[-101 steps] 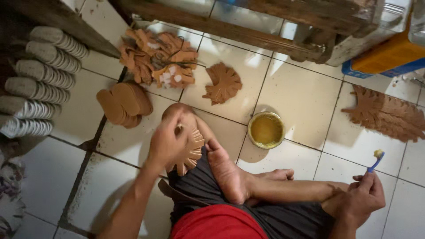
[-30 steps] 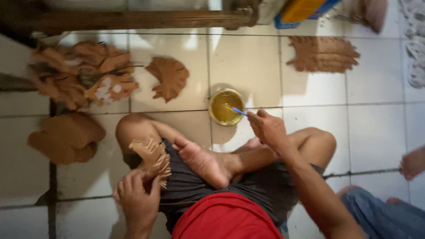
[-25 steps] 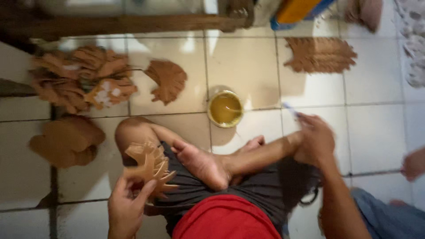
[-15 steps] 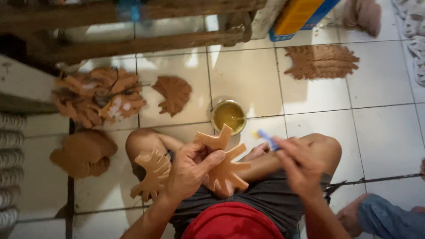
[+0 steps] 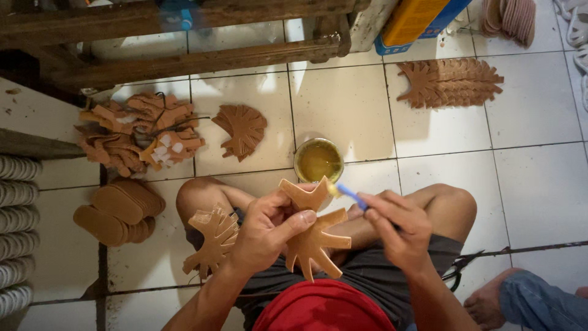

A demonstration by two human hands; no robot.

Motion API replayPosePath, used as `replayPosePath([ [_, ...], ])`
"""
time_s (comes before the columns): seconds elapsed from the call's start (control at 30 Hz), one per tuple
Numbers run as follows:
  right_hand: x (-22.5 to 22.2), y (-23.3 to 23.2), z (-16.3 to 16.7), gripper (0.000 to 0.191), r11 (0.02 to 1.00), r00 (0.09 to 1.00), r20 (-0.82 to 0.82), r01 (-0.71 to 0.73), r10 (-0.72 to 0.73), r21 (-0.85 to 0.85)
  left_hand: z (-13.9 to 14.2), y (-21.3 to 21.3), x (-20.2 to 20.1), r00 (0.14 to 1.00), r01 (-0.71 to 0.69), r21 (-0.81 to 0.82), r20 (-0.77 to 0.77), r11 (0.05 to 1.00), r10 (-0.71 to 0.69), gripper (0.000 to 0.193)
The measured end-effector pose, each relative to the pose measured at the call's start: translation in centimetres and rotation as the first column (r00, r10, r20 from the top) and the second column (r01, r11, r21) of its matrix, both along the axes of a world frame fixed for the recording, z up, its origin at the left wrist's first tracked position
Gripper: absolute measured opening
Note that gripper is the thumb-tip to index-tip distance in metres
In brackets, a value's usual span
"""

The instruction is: The person sits on the floor and repeatedly applies a yellowish liquid to star-shaped craft pieces using a toothbrush. They dip the brush into a small metal bowl, coat the edges of each piece, and place it on the floor to dry.

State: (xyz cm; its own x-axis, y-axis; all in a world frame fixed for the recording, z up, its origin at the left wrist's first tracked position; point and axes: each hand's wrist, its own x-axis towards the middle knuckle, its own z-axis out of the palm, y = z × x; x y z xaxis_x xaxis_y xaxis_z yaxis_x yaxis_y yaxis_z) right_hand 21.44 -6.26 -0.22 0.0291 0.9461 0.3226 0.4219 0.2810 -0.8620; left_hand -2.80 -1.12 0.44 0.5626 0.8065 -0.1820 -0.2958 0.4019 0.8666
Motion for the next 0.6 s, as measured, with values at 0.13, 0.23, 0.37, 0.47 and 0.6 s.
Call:
replayPosePath([
  [0.13, 0.2, -0.3, 0.1, 0.029, 0.994, 0.998, -0.010, 0.067, -0.068, -0.088, 0.0, 0.1, -0.1, 1.000, -0.003, 0.002, 0.004, 1.000, 0.003, 0.044],
  [0.23, 0.8, -0.9, 0.4, 0.032, 1.000, 0.997, -0.078, 0.005, -0.004, 0.005, -0.3, 0.1, 0.0, 0.999, 0.033, 0.007, 0.036, 0.999, -0.033, 0.042],
  [0.37, 1.8, -0.1, -0.6, 0.032, 0.996, 0.998, 0.053, 0.038, -0.034, -0.079, -0.4, 0.1, 0.1, 0.991, 0.092, 0.023, -0.099, 0.995, -0.089, 0.038],
  [0.47, 2.4, 0.7, -1.8, 0.026, 0.950, 0.959, -0.030, 0.273, -0.280, -0.152, 0.0, 0.1, -0.3, 0.999, 0.016, 0.065, -0.033, 0.998, -0.014, 0.040],
  [0.6, 3.4, 0.1, -2.2, 0.024, 0.901, 0.886, -0.194, 0.382, -0.420, -0.206, 0.2, 0.8, -0.5, 0.992, -0.122, 0.112, 0.039, 0.986, 0.118, 0.036],
])
